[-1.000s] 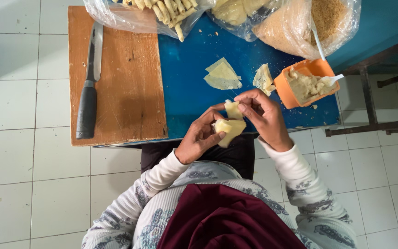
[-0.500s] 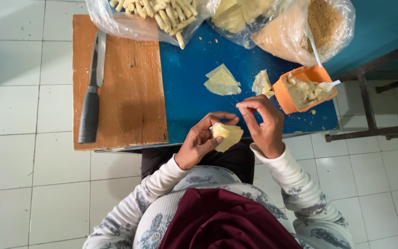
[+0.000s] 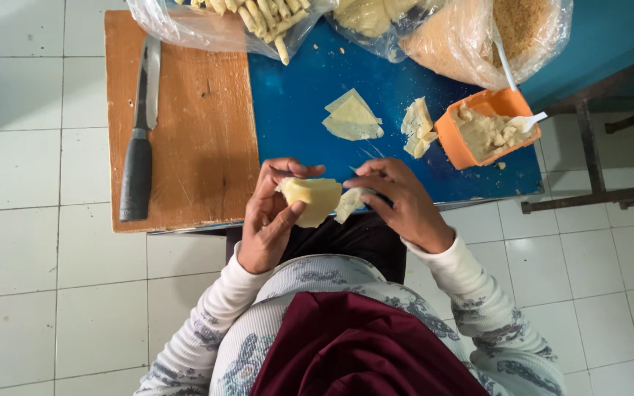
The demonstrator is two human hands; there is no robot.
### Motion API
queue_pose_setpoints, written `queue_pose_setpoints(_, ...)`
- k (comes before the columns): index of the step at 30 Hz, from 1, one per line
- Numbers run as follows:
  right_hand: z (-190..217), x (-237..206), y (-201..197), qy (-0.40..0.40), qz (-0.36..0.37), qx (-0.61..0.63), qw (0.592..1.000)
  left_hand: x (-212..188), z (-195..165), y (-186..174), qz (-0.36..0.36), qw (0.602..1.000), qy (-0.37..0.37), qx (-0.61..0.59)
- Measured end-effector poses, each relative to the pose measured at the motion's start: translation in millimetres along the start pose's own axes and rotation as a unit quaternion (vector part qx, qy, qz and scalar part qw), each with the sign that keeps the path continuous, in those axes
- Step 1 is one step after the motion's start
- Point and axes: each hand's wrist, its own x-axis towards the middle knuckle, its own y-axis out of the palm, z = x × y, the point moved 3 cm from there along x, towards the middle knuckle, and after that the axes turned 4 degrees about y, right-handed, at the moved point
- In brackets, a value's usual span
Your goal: The person sits at a blue table and folds thin dough pieces over a filling, then rolls and shapes them into small cylinders by hand, placing each finished piece in rows on the table. They work through a pile of dough pieces one at a time, occasionally reaching into an orange container of dough.
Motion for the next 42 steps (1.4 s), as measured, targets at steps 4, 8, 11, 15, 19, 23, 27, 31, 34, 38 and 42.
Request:
queue_pose_setpoints(4,-5,5,4,-0.059,0.016,-0.013,0.998,0,-1,-2,-0.018,1.0,0.002,-0.004)
queue_pose_setpoints(8,-34,1,6,0.054,0.0,0.036,0.998,-2,1,-1,-0.036,0.999,-0.024,-0.015)
queue_pose_setpoints(11,-74,-9,-2,0.282,0.014,0.24,0.929,-4,2,-2,-0.052,0.996,-0.065,-0.031)
queue_pose_setpoints(15,-96,-19,-1,0.379,0.008,0.588,0.714,-2,5,-1,-0.063,0.992,-0.087,-0.069)
queue_pose_setpoints(19,-80,-23,-3,0.352,-0.034,0.511,0.783,-2,11,0,-0.068,0.99,-0.101,-0.07)
queue_pose_setpoints(23,-44,-15,-11,0.154,-0.069,0.119,0.979,-6,17,-4,-0.081,0.986,-0.123,-0.074)
queue_pose_setpoints(27,-19,-3,-2,0.032,-0.088,-0.095,0.991,-6,24,-8,-0.105,0.985,-0.127,-0.043)
queue_pose_setpoints(31,-20,7,-29,0.116,-0.048,-0.1,0.987,-1,32,-9,-0.14,0.981,-0.128,-0.044)
queue_pose_setpoints(34,-2,13,-56,0.032,-0.122,-0.25,0.96,5,43,-6,-0.152,0.973,-0.15,-0.091)
queue_pose_setpoints(38,26,16,-26,0.069,-0.127,0.015,0.989,11,62,2,-0.178,0.954,-0.157,-0.18)
queue_pose_setpoints(42,38,21,18,0.085,-0.129,0.041,0.987,14,74,6,-0.181,0.953,-0.117,-0.213)
